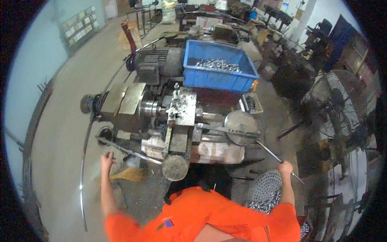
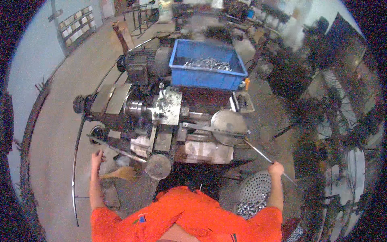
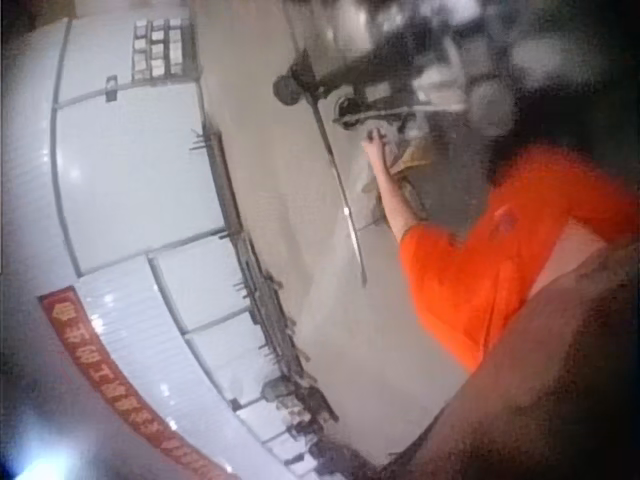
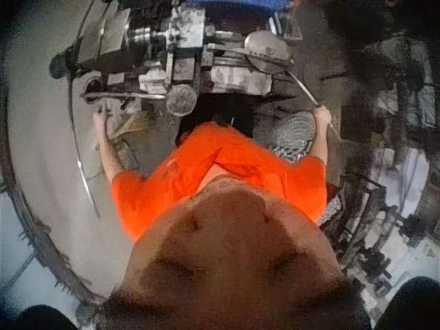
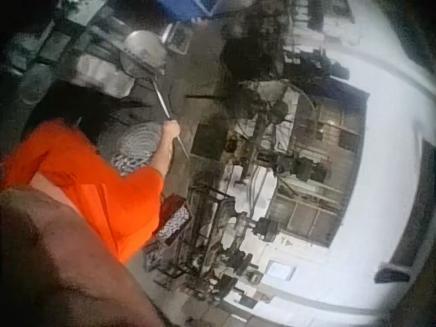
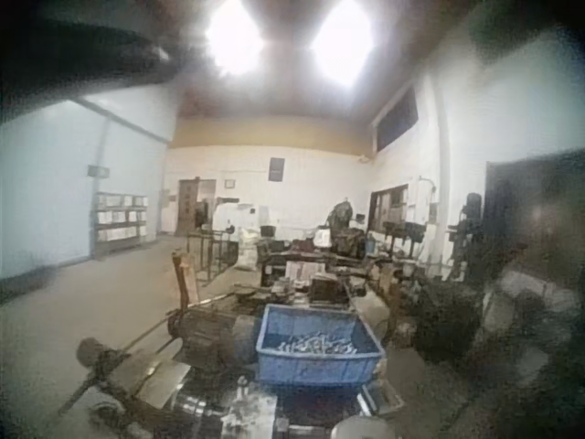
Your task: The person operates a metal turning machine, repeatedly inserting small metal pieces into the chuck, engaging the machine, and removing the processed pieces. The person places the finished pieces into a blue bin and occasionally uses a long metal rod to assist with the process.
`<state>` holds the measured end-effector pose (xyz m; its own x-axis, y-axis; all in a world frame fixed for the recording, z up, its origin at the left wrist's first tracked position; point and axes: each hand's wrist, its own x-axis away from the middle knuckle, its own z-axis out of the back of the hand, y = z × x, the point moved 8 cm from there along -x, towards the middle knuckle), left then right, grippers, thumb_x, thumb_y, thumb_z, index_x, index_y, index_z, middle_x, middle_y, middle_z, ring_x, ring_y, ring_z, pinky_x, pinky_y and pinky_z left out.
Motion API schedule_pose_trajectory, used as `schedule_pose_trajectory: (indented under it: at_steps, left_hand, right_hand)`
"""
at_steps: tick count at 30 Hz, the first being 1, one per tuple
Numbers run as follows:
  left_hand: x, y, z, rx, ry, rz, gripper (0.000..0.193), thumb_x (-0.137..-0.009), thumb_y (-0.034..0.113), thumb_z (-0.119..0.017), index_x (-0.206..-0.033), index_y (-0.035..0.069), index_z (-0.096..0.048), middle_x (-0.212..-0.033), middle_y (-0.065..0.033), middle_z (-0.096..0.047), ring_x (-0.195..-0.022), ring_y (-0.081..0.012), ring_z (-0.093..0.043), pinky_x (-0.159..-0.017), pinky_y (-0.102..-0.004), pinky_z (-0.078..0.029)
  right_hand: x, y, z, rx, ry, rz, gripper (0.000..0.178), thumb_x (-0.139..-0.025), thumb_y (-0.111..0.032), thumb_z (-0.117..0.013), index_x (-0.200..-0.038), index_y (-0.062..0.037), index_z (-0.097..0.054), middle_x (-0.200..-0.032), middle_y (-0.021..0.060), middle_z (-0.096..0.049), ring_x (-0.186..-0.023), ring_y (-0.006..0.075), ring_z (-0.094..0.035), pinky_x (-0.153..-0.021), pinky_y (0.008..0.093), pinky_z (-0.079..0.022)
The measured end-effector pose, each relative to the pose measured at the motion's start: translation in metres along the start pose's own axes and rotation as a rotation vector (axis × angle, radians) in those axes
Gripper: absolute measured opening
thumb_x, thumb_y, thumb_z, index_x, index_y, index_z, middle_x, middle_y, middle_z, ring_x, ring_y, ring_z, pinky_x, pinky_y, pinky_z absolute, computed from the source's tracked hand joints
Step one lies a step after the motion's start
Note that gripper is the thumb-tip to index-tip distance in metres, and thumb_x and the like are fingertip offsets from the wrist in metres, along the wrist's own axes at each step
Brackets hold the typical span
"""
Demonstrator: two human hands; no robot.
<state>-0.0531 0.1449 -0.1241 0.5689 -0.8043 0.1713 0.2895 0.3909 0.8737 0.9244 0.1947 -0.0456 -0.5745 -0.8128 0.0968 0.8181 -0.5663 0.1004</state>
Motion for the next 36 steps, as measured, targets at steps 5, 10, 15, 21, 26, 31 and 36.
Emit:
schedule_pose_trajectory:
  at_steps: [5, 10, 15, 21, 26, 31, 36]
  left_hand:
    - [0.020, 0.069, -0.014, 0.264, 0.111, 0.083, 0.045, -0.084, 0.038, -0.053, -0.091, -0.006, -0.056, -0.064, -0.0134, -0.060, -0.049, -0.0192, -0.059, -0.042, -0.0263, -0.047]
    - [0.006, 0.058, -0.043, 0.277, 0.154, 0.073, 0.040, -0.082, 0.035, -0.052, -0.083, -0.005, -0.051, -0.060, -0.0137, -0.057, -0.044, -0.0204, -0.058, -0.039, -0.0286, -0.049]
    - [0.014, 0.080, -0.050, 0.214, 0.135, 0.103, 0.036, -0.081, 0.030, -0.050, -0.090, -0.005, -0.049, -0.057, -0.0131, -0.055, -0.041, -0.0212, -0.057, -0.035, -0.0276, -0.046]
    - [0.004, 0.058, -0.048, 0.173, 0.126, 0.133, 0.041, -0.083, 0.034, -0.048, -0.092, -0.006, -0.048, -0.056, -0.0128, -0.055, -0.040, -0.0218, -0.057, -0.034, -0.0271, -0.045]
    - [0.005, 0.067, -0.054, 0.154, 0.058, 0.157, 0.047, -0.083, 0.039, -0.047, -0.093, -0.007, -0.049, -0.055, -0.0154, -0.057, -0.040, -0.0224, -0.057, -0.034, -0.0280, -0.045]
    - [0.011, 0.075, -0.047, 0.085, 0.069, 0.207, 0.049, -0.081, 0.040, -0.048, -0.085, -0.008, -0.053, -0.055, -0.0170, -0.057, -0.040, -0.0232, -0.057, -0.035, -0.0299, -0.046]
    - [0.008, 0.063, -0.047, 0.163, 0.093, 0.190, 0.045, -0.081, 0.037, -0.048, -0.075, -0.007, -0.054, -0.054, -0.0154, -0.056, -0.041, -0.0242, -0.058, -0.036, -0.0305, -0.047]
  right_hand:
    - [0.075, -0.011, -0.021, -0.031, -0.069, 0.071, 0.033, -0.056, -0.027, -0.062, -0.078, -0.0025, -0.063, -0.083, 0.0183, -0.062, -0.082, 0.0346, -0.059, -0.074, 0.0384, -0.048]
    - [0.137, -0.033, -0.100, -0.881, -0.419, 0.112, 0.020, -0.059, -0.018, -0.062, -0.071, -0.0021, -0.059, -0.059, 0.0138, -0.056, -0.057, 0.0276, -0.056, -0.055, 0.0372, -0.045]
    - [0.159, -0.048, -0.102, -0.868, -0.306, 0.111, 0.019, -0.061, -0.014, -0.056, -0.073, -0.0004, -0.060, -0.057, 0.0036, -0.053, -0.052, 0.0140, -0.048, -0.049, 0.0296, -0.039]
    - [0.175, -0.067, -0.065, -0.983, -0.308, 0.124, 0.019, -0.061, -0.014, -0.055, -0.073, -0.0004, -0.060, -0.056, 0.0033, -0.052, -0.053, 0.0129, -0.047, -0.050, 0.0290, -0.038]
    - [0.178, -0.069, -0.065, -1.011, -0.420, 0.064, 0.022, -0.060, -0.014, -0.054, -0.077, 0.0005, -0.059, -0.054, 0.0040, -0.049, -0.052, 0.0138, -0.045, -0.049, 0.0313, -0.038]
    - [0.153, -0.060, -0.057, -0.771, -0.101, 0.342, 0.034, -0.059, -0.017, -0.054, -0.088, 0.0008, -0.057, -0.054, 0.0144, -0.050, -0.047, 0.0249, -0.046, -0.048, 0.0374, -0.039]
    - [0.073, -0.021, -0.021, -0.329, -0.109, 0.174, 0.062, -0.057, -0.020, -0.058, -0.115, 0.0003, -0.049, -0.071, 0.0242, -0.057, -0.069, 0.0394, -0.057, -0.062, 0.0445, -0.045]
